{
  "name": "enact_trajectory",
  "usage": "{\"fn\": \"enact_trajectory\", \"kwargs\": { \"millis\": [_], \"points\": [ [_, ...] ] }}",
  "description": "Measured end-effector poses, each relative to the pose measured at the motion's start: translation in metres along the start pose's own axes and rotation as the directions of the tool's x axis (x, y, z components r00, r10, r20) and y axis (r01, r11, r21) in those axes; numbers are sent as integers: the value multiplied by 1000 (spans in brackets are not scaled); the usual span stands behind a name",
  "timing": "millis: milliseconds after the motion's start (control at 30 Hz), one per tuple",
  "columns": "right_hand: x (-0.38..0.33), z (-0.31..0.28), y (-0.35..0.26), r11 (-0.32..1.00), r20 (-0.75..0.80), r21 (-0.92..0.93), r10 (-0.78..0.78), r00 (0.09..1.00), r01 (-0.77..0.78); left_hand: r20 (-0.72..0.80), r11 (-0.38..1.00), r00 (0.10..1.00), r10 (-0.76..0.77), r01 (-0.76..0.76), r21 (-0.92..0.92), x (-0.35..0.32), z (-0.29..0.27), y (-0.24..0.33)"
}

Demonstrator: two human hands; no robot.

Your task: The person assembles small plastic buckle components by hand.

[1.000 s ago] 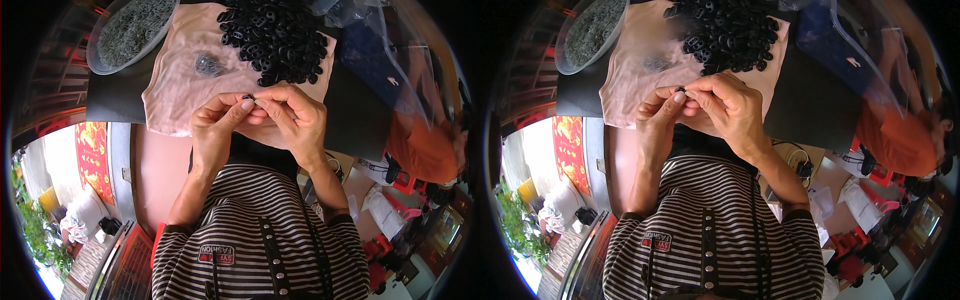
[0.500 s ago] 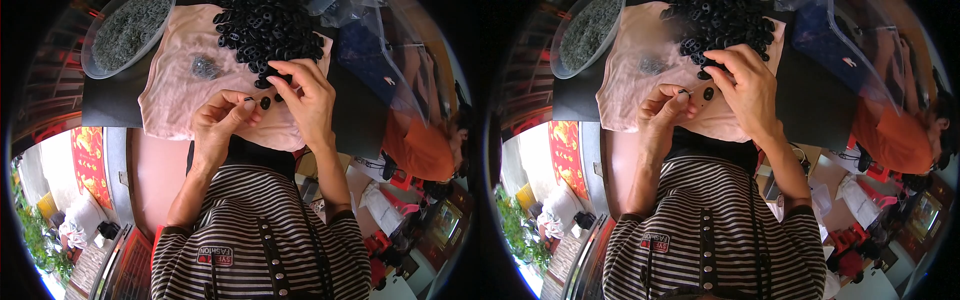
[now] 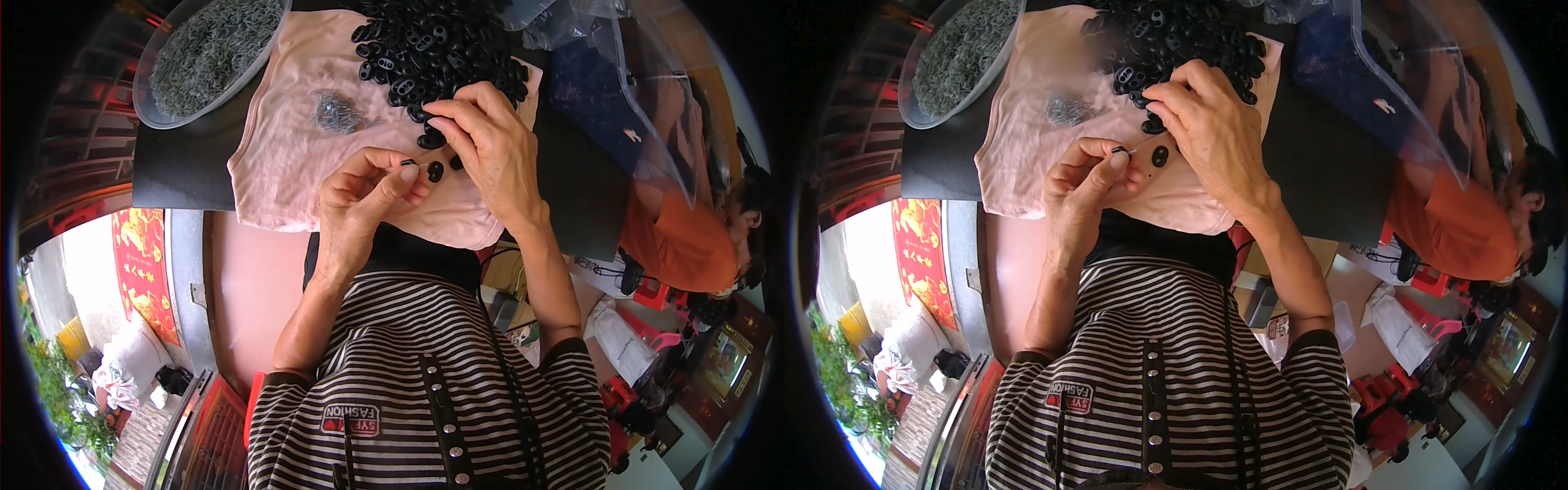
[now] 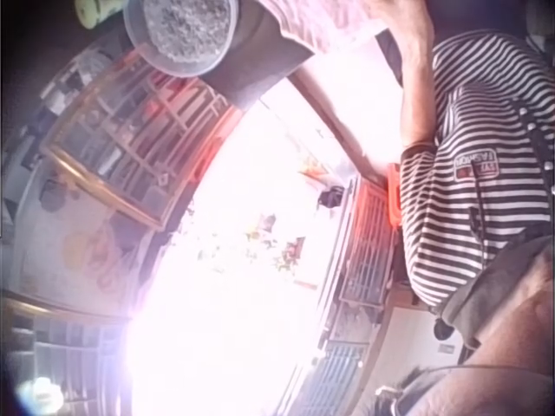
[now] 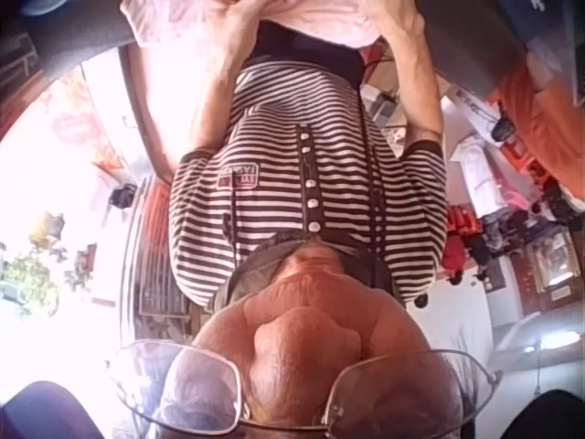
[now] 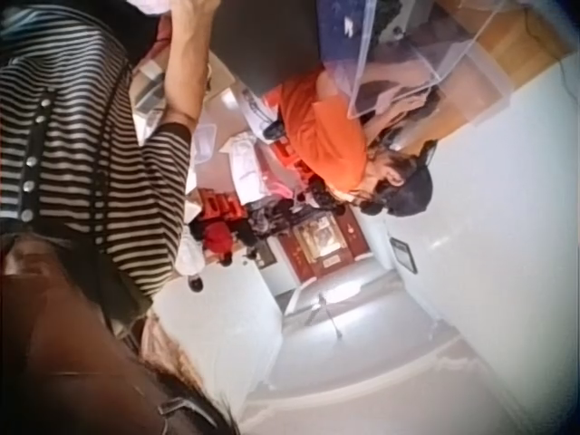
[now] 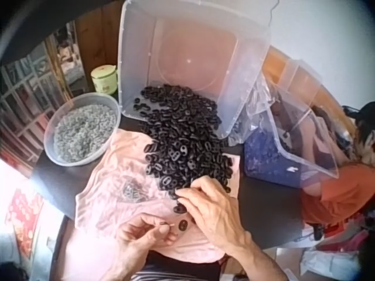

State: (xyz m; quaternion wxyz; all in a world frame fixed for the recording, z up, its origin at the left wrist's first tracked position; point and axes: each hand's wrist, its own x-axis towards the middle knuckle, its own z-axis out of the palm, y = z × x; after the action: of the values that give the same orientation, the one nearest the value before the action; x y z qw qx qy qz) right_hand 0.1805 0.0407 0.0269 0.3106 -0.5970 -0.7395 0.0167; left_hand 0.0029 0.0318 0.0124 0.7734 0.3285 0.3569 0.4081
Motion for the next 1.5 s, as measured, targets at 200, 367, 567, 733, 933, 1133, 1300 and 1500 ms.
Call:
{"fn": "enact_trajectory", "kwargs": {
  "millis": [200,367,567,733,933,1133,1300,1500],
  "points": [
    [-3,-20,-20,338,456,695,476,752,-635,-35,994,999,-17,13,-106,5,0,3],
    [-7,-21,-25,85,544,765,443,712,-638,-25,990,998,57,-59,-126,8,2,5],
    [-13,-19,-30,69,512,802,433,742,-594,-46,990,994,99,-103,-97,4,6,7],
    [-16,-17,-33,42,482,833,435,761,-551,-60,992,991,120,-122,-42,0,7,8],
    [-20,-17,-36,28,479,837,443,758,-546,-65,987,985,159,-160,-13,-5,12,9],
    [-23,-19,-31,-238,631,775,352,691,-586,-55,983,981,186,-186,11,-9,12,10],
    [-23,-19,-30,-271,647,763,346,680,-587,-63,985,983,170,-170,1,-9,13,10],
    [-17,-22,-40,-116,556,809,469,686,-576,-77,985,983,169,-172,-30,-7,6,7]
  ]
}}
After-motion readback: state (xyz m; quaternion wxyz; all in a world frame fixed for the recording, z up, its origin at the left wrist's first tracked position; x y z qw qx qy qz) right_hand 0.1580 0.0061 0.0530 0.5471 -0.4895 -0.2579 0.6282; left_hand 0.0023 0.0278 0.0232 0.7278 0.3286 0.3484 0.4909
